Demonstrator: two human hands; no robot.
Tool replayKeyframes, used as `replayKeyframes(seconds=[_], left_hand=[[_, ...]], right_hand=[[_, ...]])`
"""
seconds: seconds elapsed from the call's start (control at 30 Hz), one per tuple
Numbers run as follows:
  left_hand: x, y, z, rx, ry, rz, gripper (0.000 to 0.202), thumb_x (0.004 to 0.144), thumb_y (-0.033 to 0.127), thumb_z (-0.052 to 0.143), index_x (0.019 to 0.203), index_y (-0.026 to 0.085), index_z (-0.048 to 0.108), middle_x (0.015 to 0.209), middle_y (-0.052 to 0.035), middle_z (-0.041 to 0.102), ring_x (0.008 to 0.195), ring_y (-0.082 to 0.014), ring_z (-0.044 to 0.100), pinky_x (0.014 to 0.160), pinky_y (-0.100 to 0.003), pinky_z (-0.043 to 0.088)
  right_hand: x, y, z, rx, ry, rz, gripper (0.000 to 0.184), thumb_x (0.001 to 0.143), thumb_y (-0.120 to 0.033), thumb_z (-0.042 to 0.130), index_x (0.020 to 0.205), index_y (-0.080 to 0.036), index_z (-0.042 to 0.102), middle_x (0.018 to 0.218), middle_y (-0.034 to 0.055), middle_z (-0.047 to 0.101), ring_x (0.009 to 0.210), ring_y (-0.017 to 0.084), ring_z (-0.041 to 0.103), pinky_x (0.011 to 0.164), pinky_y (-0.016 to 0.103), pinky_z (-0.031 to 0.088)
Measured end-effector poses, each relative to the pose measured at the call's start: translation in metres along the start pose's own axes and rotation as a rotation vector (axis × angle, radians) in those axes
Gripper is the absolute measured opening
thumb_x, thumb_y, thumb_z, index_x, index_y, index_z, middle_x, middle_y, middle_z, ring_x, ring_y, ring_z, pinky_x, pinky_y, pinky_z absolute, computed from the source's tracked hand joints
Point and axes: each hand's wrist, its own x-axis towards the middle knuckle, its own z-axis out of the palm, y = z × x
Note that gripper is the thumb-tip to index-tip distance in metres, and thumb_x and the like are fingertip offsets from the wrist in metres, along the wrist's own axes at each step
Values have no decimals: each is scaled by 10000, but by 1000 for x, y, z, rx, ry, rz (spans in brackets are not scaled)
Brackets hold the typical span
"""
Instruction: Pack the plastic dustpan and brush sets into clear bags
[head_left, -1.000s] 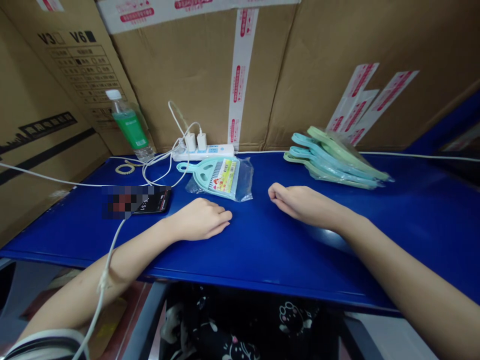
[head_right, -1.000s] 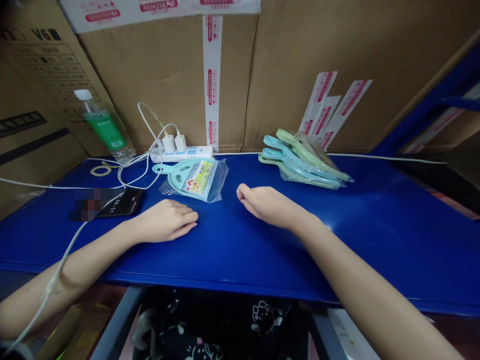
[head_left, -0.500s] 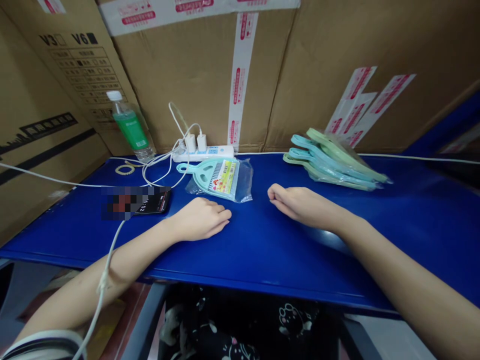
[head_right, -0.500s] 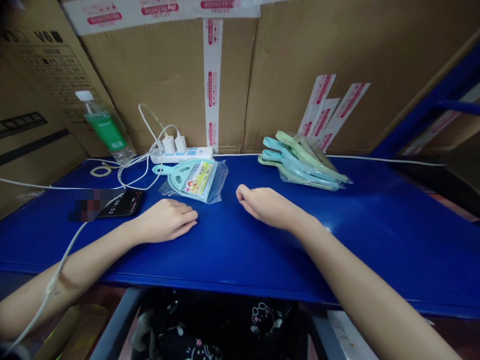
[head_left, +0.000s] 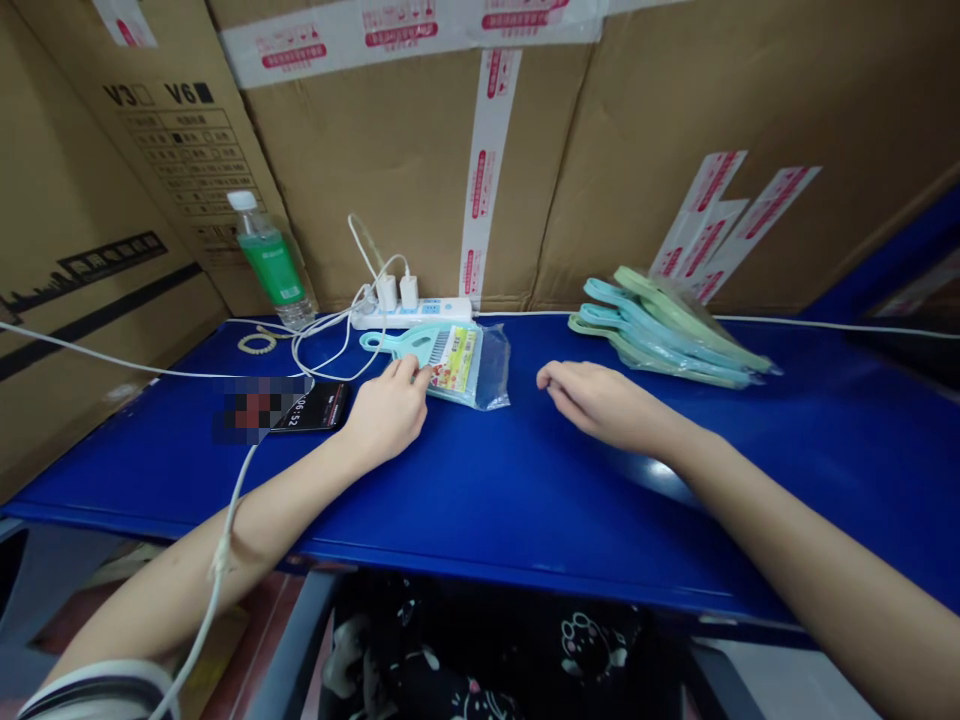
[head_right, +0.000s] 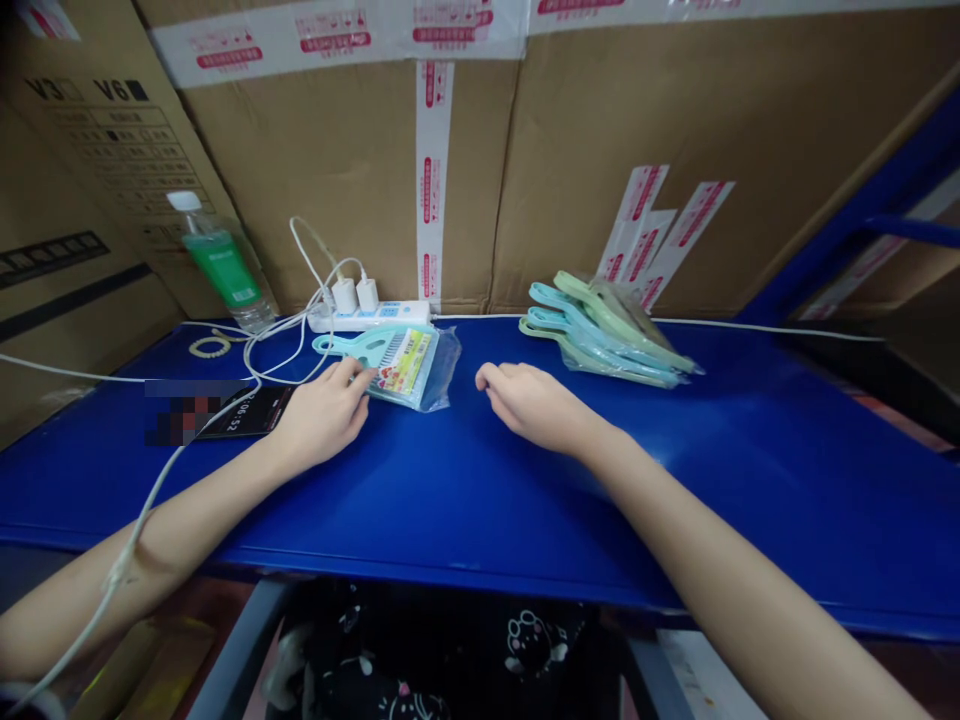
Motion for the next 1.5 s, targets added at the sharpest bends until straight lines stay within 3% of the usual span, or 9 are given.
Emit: replayKeyframes(seconds=[0.13, 0.2, 0.37, 0.6, 0.77, 1.13, 1.27, 1.4, 1.5], left_hand=[[2, 0, -2, -13, -129, -7, 290, 885, 130, 413, 1119, 81, 576, 1066, -141, 553, 1031, -257, 546, 786, -339, 540], [3, 0, -3, -18, -168, -7, 291, 882, 121, 413, 1118, 78, 578, 1074, -141, 548, 1042, -257, 541, 798, -336, 538], [2, 0, -5, -18, -192, 16, 306, 868, 102, 417, 1130, 78, 574, 1081, -144, 542, 1044, -255, 537, 834, -342, 527], [1, 1, -3, -11, -204, 25, 436, 869, 99, 408, 1301, 83, 471, 1077, -144, 538, 1058, -250, 528, 847, -330, 518], [0, 2, 0, -23, -191, 74, 669, 834, 50, 412, 1449, 273, 269, 1132, -111, 523, 1056, -242, 536, 786, -328, 529], [-2, 1, 1, -24, -124, 108, 567, 783, 15, 437, 1291, 261, 491, 1095, -112, 540, 985, -254, 544, 742, -346, 527], [-1, 1, 2, -22, -124, 136, 552, 785, 4, 427, 1281, 235, 507, 1116, -123, 545, 986, -272, 536, 774, -386, 519], [0, 0, 2, -21, -137, 155, 540, 788, -2, 420, 1269, 223, 516, 1119, -116, 554, 991, -275, 533, 790, -397, 513], [2, -1, 1, -25, -151, 152, 508, 787, 4, 434, 1239, 214, 536, 1118, -112, 556, 992, -276, 531, 786, -390, 514]], right_hand=[[16, 14, 18, -47, -8, 37, 406, 890, -308, 352, 1170, -139, 592, 1208, 195, 610, 1125, 331, 557, 886, 510, 453], [28, 17, 29, -3, -56, 38, 488, 906, -392, 350, 1284, -146, 538, 1355, 185, 522, 1256, 342, 463, 976, 545, 399], [56, 11, 49, 145, -47, 78, 702, 906, -572, 279, 1463, -146, 318, 1481, 186, 371, 1359, 337, 330, 1064, 563, 311], [75, -11, 60, 183, -94, 1, 675, 920, -542, 235, 1451, -141, 346, 1506, 179, 322, 1391, 329, 259, 1079, 594, 255], [80, -15, 52, 186, -109, -33, 709, 899, -545, 299, 1459, -111, 318, 1496, 186, 333, 1386, 324, 275, 1098, 593, 215], [93, -6, 52, 190, -199, -21, 895, 798, -703, 399, 1495, -166, 232, 1544, 174, 228, 1419, 335, 158, 1104, 597, 177], [94, 1, 49, 201, -170, -54, 830, 809, -708, 390, 1463, -202, 314, 1515, 162, 317, 1395, 343, 244, 1094, 612, 179], [97, 1, 43, 145, -85, -88, 604, 896, -580, 349, 1362, -213, 460, 1404, 147, 477, 1304, 323, 408, 1083, 635, 163], [99, -1, 42, 91, -51, -71, 569, 897, -543, 383, 1328, -187, 490, 1343, 157, 527, 1250, 318, 464, 1077, 633, 179]])
